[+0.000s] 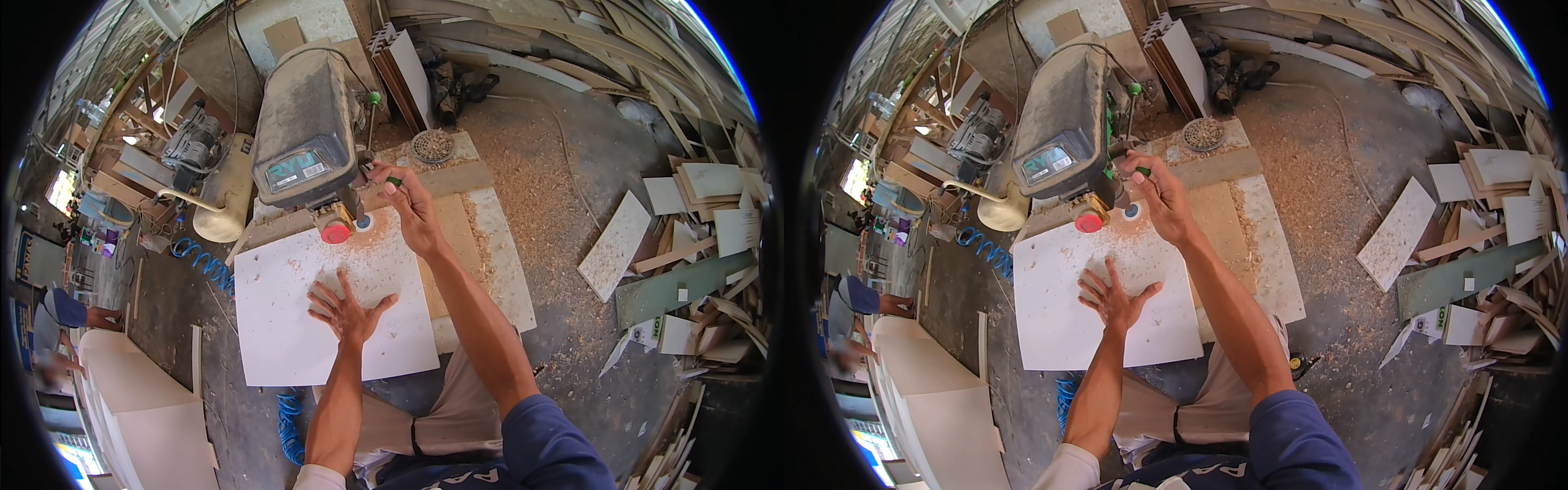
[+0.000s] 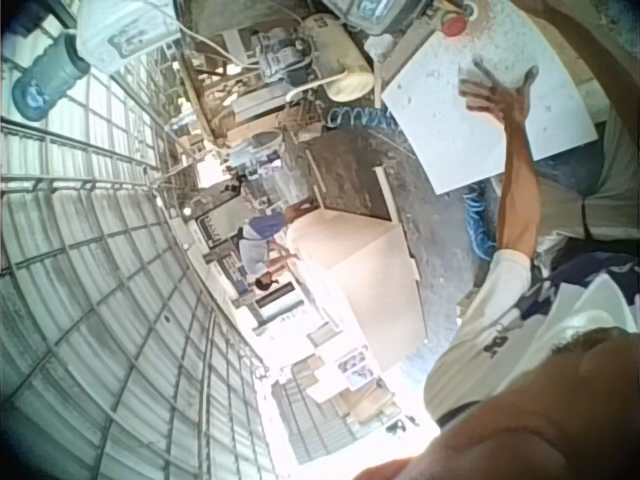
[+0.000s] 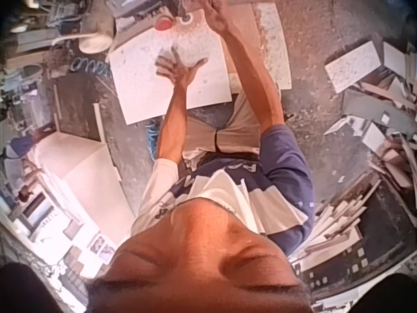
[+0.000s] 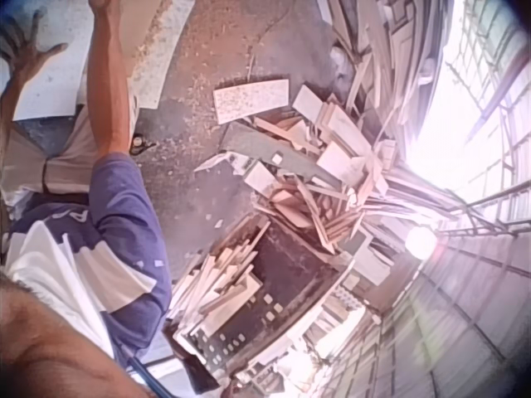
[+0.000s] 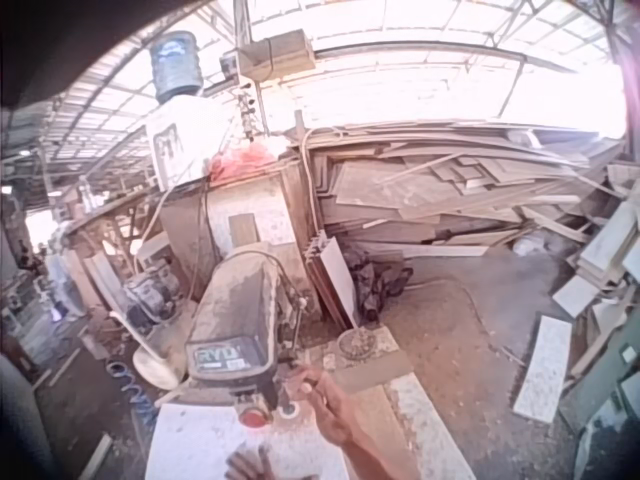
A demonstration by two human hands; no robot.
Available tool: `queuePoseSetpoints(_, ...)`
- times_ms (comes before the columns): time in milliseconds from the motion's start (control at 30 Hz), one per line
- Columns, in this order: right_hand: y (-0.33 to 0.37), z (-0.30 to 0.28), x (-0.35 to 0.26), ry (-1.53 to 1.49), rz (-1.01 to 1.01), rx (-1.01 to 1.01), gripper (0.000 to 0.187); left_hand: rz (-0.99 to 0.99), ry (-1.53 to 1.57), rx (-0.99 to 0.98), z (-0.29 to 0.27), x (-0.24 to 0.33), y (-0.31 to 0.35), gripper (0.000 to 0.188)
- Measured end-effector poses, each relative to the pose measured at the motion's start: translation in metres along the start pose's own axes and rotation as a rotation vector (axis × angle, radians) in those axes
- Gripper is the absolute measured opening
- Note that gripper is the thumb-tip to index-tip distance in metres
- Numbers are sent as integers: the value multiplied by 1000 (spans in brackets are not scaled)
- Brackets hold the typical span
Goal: The person drills holes in a white rectangular panel using a drill press. The person places the panel on the machine bed, lowers the drill bit to create holes at specific locations, and then flips the panel to drill another hole.
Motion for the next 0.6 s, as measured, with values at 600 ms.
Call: queuePoseSetpoints(600,3,0,3,-42,-27,-1,19,6,16,13,1,-1,0,150)
Point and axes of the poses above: each hand's wrist, its own y-axis away from the middle knuckle, its own z-axis out of the palm, x = y × z, the point moved 2 cm from there along -y, towards the middle knuckle, and after that the axes turned 13 degrees about y, right-handed, at the moved point
